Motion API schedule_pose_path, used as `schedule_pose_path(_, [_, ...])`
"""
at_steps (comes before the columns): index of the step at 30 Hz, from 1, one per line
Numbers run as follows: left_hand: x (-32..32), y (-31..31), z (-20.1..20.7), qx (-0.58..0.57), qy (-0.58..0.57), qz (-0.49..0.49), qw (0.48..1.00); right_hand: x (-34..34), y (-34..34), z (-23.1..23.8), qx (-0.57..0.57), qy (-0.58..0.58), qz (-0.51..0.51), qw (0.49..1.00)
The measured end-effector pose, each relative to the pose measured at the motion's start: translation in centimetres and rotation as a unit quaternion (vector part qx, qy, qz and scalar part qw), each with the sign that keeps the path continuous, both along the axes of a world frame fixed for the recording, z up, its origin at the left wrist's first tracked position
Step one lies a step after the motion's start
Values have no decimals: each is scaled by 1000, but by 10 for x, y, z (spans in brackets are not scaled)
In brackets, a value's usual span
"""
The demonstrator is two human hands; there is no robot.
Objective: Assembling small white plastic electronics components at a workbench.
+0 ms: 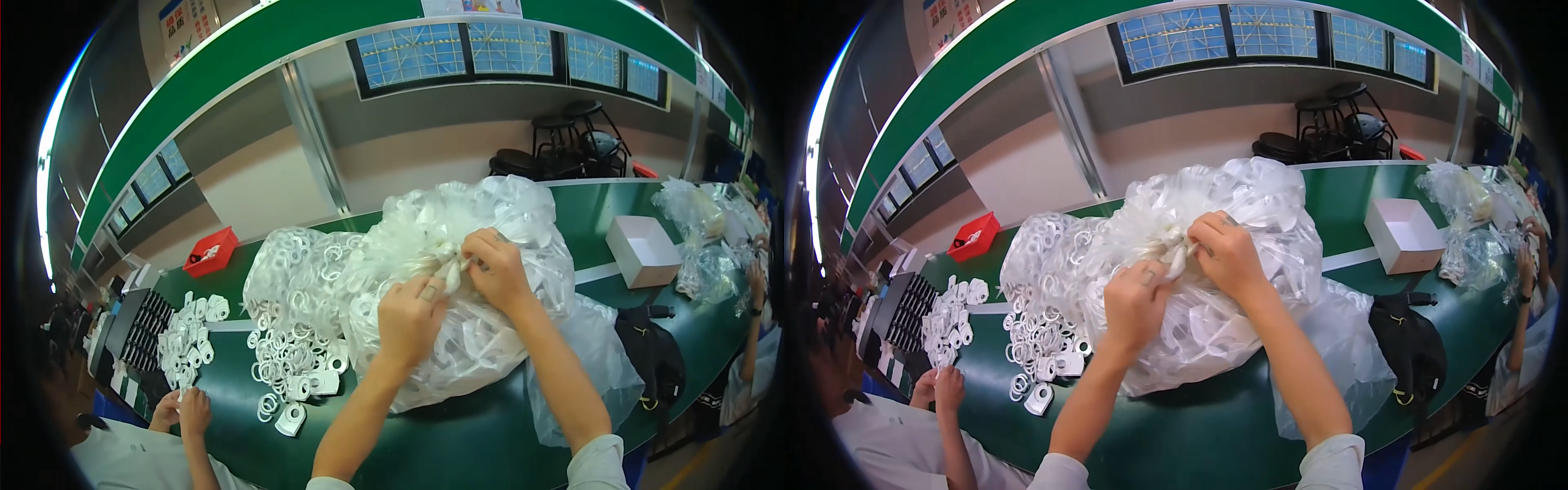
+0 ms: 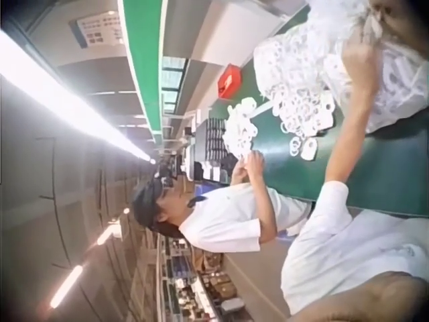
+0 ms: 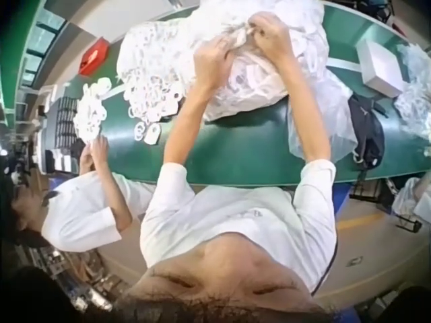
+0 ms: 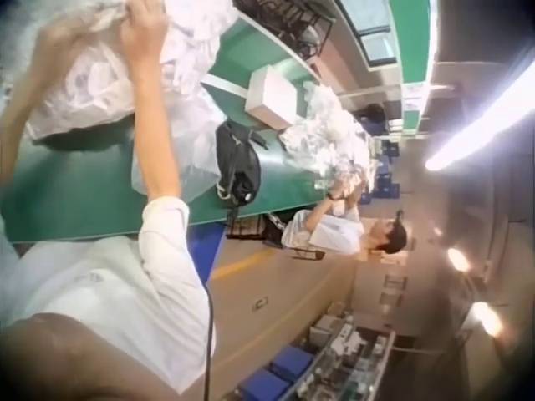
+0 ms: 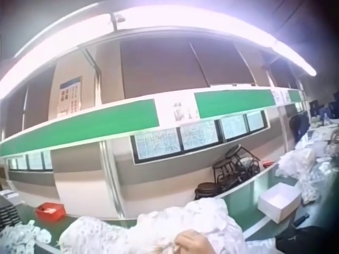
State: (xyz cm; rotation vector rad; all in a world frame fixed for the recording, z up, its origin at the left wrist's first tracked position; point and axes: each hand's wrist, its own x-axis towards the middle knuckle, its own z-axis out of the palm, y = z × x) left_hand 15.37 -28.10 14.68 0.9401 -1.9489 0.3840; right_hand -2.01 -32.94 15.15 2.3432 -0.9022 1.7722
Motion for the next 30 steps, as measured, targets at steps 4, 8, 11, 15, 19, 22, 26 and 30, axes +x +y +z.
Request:
schedule_pose_path(4, [19,-32,39,115,41,-14,992,-4,-4,10,44,9,17,999])
schedule_pose_path(8, [12,-62,76,-73,60,34,995,-7,-13,39,64,60,3,996])
schedule_pose_path(11, [-9,-47,69,-177,102,89,975,-21,-26,49,134,82,10,988])
schedule_pose_path(15, [-26,-35,32,-50,121,-13,991,-20,-27,75,319,115,10,941])
schedule_pose_path(19, [-39,-46,26,85,149,19,985,-25,-31,74,371,104,43,922])
schedule_pose_path(22, [-41,-49,31,105,78,53,990,-29,-39,61,400,64,99,909])
schedule_pose_path(26, [-42,-45,39,182,100,70,976,-26,-45,46,339,19,72,938])
schedule_pose_path(30, [-46,-44,38,91,62,58,992,-24,-38,41,408,-128,80,900])
